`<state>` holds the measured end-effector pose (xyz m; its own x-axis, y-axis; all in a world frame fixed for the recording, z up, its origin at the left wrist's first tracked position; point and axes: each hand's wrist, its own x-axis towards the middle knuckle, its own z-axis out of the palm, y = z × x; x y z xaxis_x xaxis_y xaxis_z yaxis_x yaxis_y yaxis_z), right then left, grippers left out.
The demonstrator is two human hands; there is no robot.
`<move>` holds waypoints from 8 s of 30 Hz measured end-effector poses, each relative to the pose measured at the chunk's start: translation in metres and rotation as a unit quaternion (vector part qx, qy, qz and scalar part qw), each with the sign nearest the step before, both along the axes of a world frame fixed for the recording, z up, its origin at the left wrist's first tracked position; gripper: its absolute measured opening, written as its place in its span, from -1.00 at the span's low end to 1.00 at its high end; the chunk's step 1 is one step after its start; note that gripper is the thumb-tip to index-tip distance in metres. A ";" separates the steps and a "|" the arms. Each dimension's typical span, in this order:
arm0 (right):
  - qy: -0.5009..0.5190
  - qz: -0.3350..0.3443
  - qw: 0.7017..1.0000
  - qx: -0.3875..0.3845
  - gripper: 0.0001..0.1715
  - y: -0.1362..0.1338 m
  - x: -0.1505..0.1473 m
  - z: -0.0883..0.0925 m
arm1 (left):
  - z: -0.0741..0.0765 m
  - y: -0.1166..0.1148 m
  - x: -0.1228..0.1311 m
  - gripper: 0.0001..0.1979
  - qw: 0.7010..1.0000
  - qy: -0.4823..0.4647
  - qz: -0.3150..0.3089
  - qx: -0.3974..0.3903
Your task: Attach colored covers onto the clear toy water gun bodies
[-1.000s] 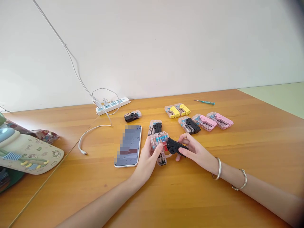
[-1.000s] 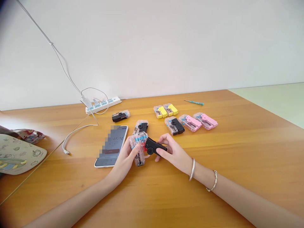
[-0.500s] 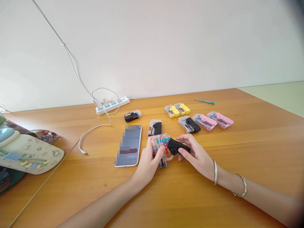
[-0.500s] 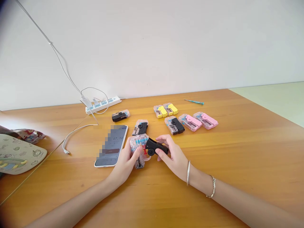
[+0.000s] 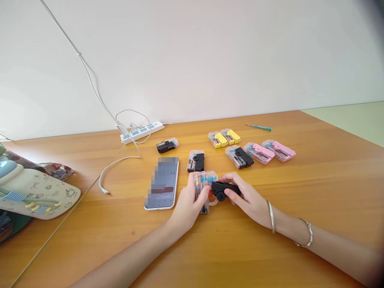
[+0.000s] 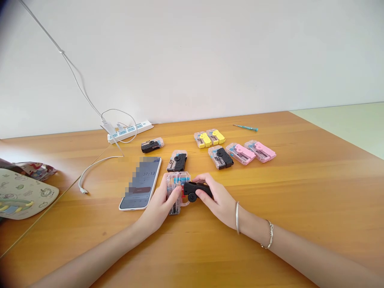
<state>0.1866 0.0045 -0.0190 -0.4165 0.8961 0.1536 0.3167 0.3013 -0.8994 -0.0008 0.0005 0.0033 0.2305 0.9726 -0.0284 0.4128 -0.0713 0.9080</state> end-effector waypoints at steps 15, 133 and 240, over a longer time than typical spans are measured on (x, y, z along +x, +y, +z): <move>0.038 -0.025 0.999 -0.028 -0.71 0.006 0.004 -0.001 | 0.000 0.001 -0.003 -0.78 0.999 0.019 -0.035 -0.020; 0.040 -0.043 0.995 0.080 -0.85 0.008 0.004 0.010 | -0.005 -0.007 -0.002 -0.68 0.992 -0.093 -0.089 -0.001; -0.284 0.007 0.913 0.293 -0.06 0.007 0.003 0.005 | -0.011 -0.001 -0.004 -0.58 0.969 0.124 -0.036 0.212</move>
